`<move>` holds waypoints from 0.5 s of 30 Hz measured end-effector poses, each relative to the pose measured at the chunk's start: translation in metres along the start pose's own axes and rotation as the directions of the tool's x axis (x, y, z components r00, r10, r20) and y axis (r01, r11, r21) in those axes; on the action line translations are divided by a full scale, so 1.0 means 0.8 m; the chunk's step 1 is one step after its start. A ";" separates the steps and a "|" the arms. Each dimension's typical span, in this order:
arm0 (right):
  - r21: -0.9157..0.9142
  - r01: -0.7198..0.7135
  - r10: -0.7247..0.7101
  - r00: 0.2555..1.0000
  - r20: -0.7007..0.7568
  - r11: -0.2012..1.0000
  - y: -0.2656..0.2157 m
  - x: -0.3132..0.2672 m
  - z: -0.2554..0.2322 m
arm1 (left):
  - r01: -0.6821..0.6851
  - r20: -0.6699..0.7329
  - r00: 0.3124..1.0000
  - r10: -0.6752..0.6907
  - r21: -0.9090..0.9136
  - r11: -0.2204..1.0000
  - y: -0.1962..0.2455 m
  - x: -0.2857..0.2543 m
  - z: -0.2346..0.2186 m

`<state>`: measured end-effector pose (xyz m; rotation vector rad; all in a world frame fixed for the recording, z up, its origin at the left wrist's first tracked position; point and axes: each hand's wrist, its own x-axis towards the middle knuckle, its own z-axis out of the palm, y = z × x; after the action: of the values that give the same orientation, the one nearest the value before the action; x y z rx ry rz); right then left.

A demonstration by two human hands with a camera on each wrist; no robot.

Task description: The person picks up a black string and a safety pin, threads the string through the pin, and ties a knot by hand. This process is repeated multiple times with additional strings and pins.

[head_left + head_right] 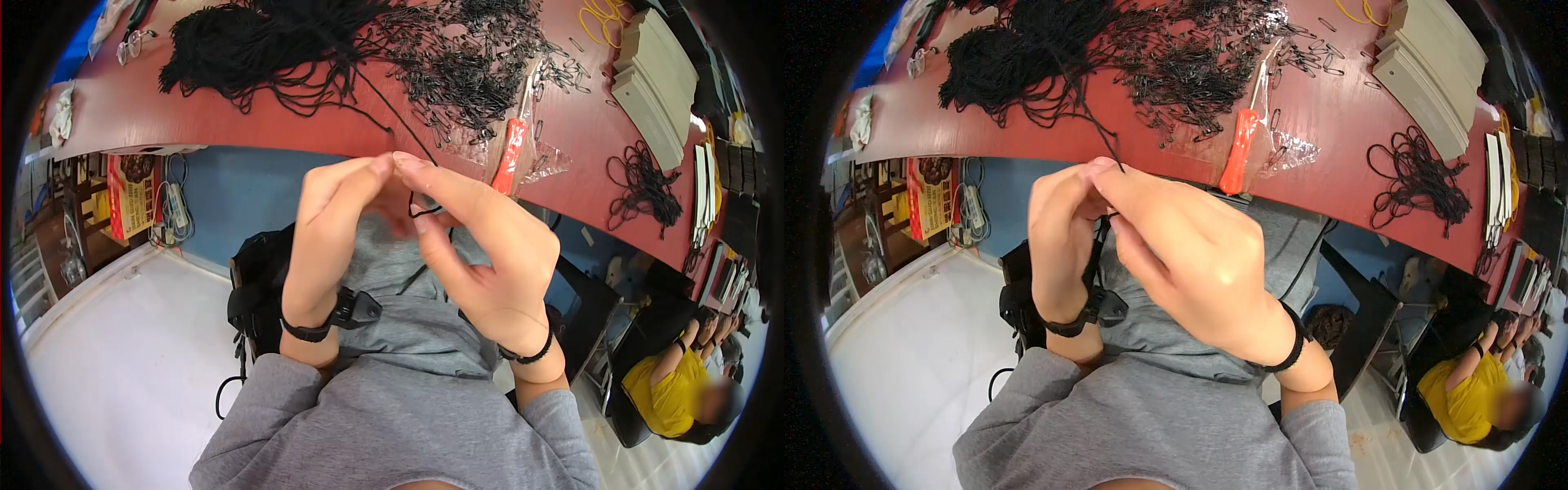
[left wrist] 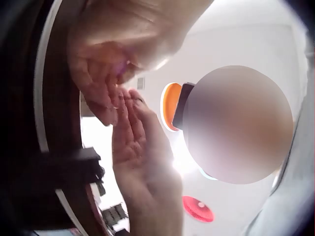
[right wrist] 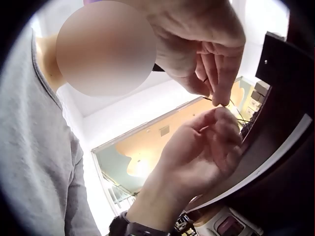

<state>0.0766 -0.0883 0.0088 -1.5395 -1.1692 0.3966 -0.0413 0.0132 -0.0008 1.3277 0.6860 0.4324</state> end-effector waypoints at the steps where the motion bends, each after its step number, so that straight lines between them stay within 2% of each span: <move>1: -0.038 0.040 -0.038 0.999 0.032 0.999 -0.003 0.000 -0.001 | 0.049 -0.035 0.998 -0.054 -0.142 0.989 0.002 0.003 0.009; 3: -0.076 0.078 -0.073 0.995 0.063 0.994 -0.004 -0.003 -0.003 | 0.128 -0.070 0.983 -0.173 -0.419 0.899 0.004 0.010 0.024; 4: -0.199 0.143 -0.134 0.989 0.062 0.970 -0.002 -0.007 -0.003 | 0.146 0.034 0.989 -0.145 -0.434 0.889 -0.006 0.010 0.018; 5: -0.317 0.207 -0.195 0.978 0.069 0.926 -0.001 -0.011 -0.002 | 0.147 0.034 0.989 -0.147 -0.434 0.889 -0.005 0.012 0.020; 7: -0.350 0.187 -0.185 0.982 0.038 0.918 0.000 -0.018 0.000 | 0.156 0.052 0.987 -0.152 -0.532 0.832 0.001 0.015 0.025; 9: -0.424 0.281 -0.291 0.956 0.043 0.861 0.007 -0.020 -0.003 | 0.150 0.070 0.988 -0.134 -0.595 0.790 -0.004 0.016 0.026; 11: -0.397 0.293 -0.295 0.954 0.059 0.870 0.006 -0.024 -0.007 | 0.130 -0.007 0.985 -0.170 -0.619 0.775 -0.005 0.015 0.031; 13: -0.369 0.303 -0.298 0.952 0.073 0.878 0.003 -0.031 -0.011 | 0.099 -0.021 0.988 -0.153 -0.673 0.733 -0.008 0.015 0.029; 15: -0.253 0.239 -0.213 0.969 0.125 0.938 0.001 -0.037 -0.014 | 0.068 -0.037 0.990 -0.136 -0.723 0.688 -0.008 0.015 0.027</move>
<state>0.0718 -0.1187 0.0022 -1.6041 -1.5070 0.1636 -0.0188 0.0038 -0.0075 0.5097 0.5659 0.5963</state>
